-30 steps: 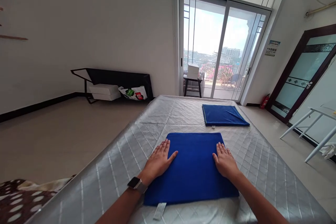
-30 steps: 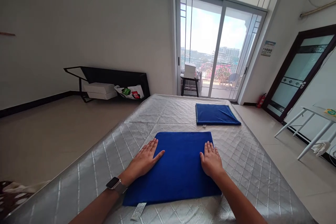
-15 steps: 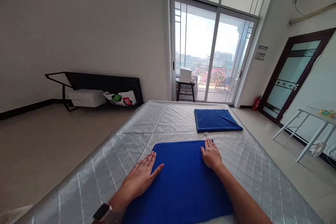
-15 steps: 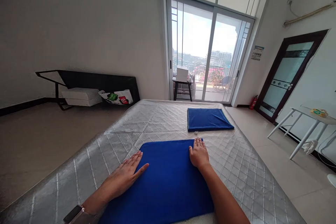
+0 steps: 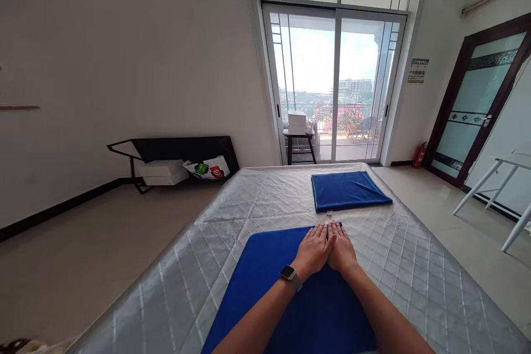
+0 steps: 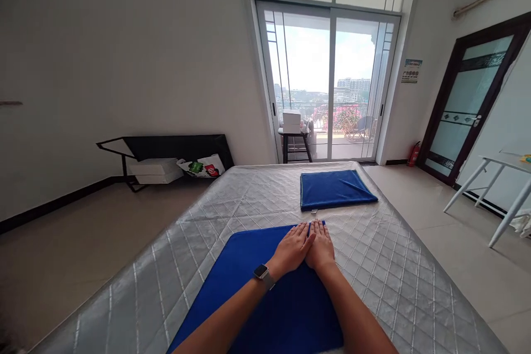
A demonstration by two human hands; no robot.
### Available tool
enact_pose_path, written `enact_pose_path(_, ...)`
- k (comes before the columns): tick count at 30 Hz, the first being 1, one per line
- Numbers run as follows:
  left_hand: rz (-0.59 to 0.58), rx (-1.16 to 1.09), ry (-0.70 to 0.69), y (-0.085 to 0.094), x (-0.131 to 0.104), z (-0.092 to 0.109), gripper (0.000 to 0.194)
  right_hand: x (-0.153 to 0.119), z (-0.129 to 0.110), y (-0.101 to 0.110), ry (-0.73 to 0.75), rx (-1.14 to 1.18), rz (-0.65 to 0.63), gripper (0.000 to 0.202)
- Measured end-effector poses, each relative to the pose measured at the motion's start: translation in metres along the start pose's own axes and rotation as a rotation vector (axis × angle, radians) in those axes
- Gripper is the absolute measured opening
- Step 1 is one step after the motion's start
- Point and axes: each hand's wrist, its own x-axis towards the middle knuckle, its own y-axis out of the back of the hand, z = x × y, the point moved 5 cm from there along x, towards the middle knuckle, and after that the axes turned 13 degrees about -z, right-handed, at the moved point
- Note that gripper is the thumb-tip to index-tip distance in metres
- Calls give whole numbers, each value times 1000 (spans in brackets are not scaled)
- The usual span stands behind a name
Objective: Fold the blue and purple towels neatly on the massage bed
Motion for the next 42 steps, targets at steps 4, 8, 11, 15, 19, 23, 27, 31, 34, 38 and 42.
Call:
enact_pose_path(4, -36, -15, 117, -11, 3, -14, 64, 0, 0, 0, -3, 19, 4, 62)
enact_pose_path(8, -79, 6, 321, -13, -45, -74, 74, -1, -3, 3, -32, 58, 32, 64)
enact_pose_path(11, -94, 41, 461, -14, -93, -134, 77, -1, -3, 4, -41, 63, 16, 64)
enact_pose_path(15, -76, 63, 532, -21, -136, -185, 73, -1, -1, 5, -46, 48, 6, 65)
enact_pose_path(19, -74, 46, 577, -25, -140, -188, 78, 0, 2, 6, -55, 13, -9, 65)
enact_pose_path(23, -48, 21, 578, -15, -132, -173, 80, 2, 1, 9, -79, -18, -13, 65)
enact_pose_path(27, -59, 5, 602, -5, -132, -164, 80, -3, 0, 14, -85, -58, -15, 64)
enact_pose_path(31, -47, -1, 586, -5, -130, -161, 78, -22, 7, 8, -76, -69, -14, 65)
enact_pose_path(34, -3, -9, 577, -5, -131, -163, 78, -40, 11, -1, -73, -71, -10, 65)
enact_pose_path(38, 166, 44, 551, 14, -135, -153, 72, -53, 9, -6, -75, -54, -9, 65)
enact_pose_path(42, 277, 84, 386, 33, -122, -102, 60, -53, 6, -4, -69, 2, 7, 65)
